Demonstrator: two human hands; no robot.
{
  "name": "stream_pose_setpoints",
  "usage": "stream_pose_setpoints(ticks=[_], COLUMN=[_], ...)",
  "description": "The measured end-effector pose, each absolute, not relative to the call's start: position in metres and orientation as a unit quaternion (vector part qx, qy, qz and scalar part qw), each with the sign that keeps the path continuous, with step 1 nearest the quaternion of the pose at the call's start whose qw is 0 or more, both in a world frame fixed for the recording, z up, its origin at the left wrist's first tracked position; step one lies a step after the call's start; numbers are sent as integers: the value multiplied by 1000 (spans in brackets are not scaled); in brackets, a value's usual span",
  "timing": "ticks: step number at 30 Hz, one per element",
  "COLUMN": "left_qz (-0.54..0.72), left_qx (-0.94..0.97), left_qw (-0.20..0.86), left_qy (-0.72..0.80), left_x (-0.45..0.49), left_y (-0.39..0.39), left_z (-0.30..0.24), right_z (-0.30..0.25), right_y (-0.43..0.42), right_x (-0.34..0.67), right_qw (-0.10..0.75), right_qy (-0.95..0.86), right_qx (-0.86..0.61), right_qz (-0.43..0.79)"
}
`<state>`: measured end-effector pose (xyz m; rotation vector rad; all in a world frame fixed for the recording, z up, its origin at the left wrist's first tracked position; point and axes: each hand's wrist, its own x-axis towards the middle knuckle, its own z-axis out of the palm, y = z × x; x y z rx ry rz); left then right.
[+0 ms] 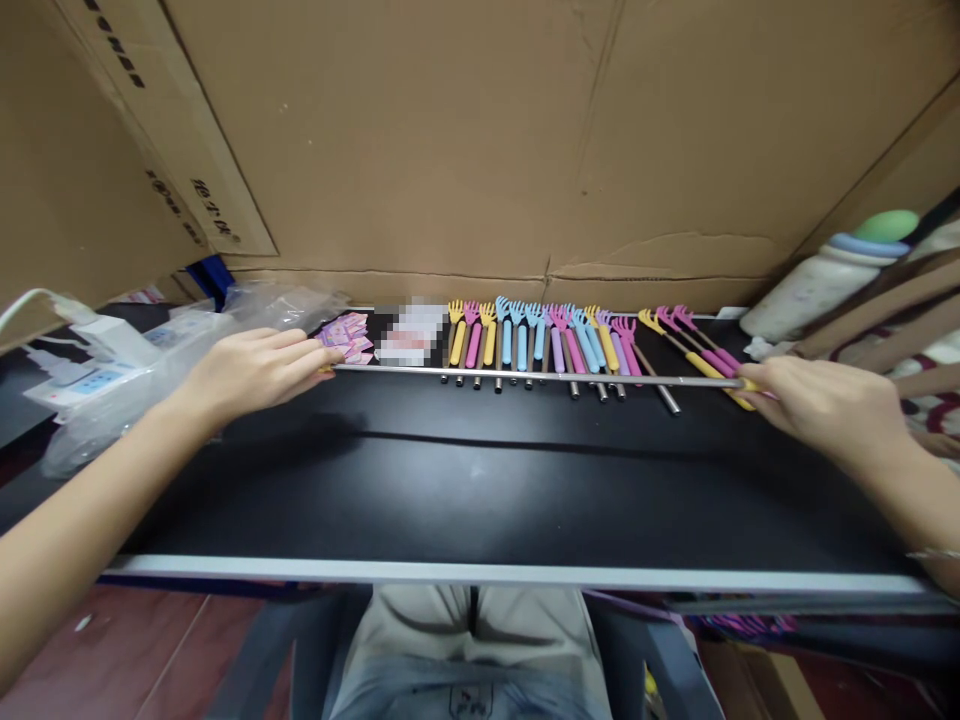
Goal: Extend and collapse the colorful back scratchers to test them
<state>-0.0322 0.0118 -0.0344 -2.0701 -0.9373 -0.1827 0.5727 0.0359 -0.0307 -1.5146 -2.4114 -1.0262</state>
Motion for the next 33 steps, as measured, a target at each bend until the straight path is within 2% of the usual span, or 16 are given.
stream_pose_setpoints(ticks=[5, 9, 14, 18, 24, 33], left_qz=[-47, -51, -38, -66, -138, -166], left_qx=[-814, -806, -802, -827, -866, -881], left_qw=[439, 476, 453, 429, 406, 342], left_qy=[-377, -350, -388, -358, -259, -282], left_x=[-40, -39, -36, -9, 81, 128], left_y=[12, 15, 16, 15, 9, -7], left_z=[-33, -31, -23, -21, -30, -44], right_z=[-30, -27, -23, -27, -41, -44], right_y=[33, 31, 34, 35, 22, 2], right_x=[585, 577, 573, 542, 431, 384], right_qw=[16, 35, 48, 88, 155, 130], right_qy=[-777, -764, -754, -793, -878, -899], right_qx=[-530, -549, -559, -495, -355, -328], right_qz=[-340, -336, -342, -343, -282, -261])
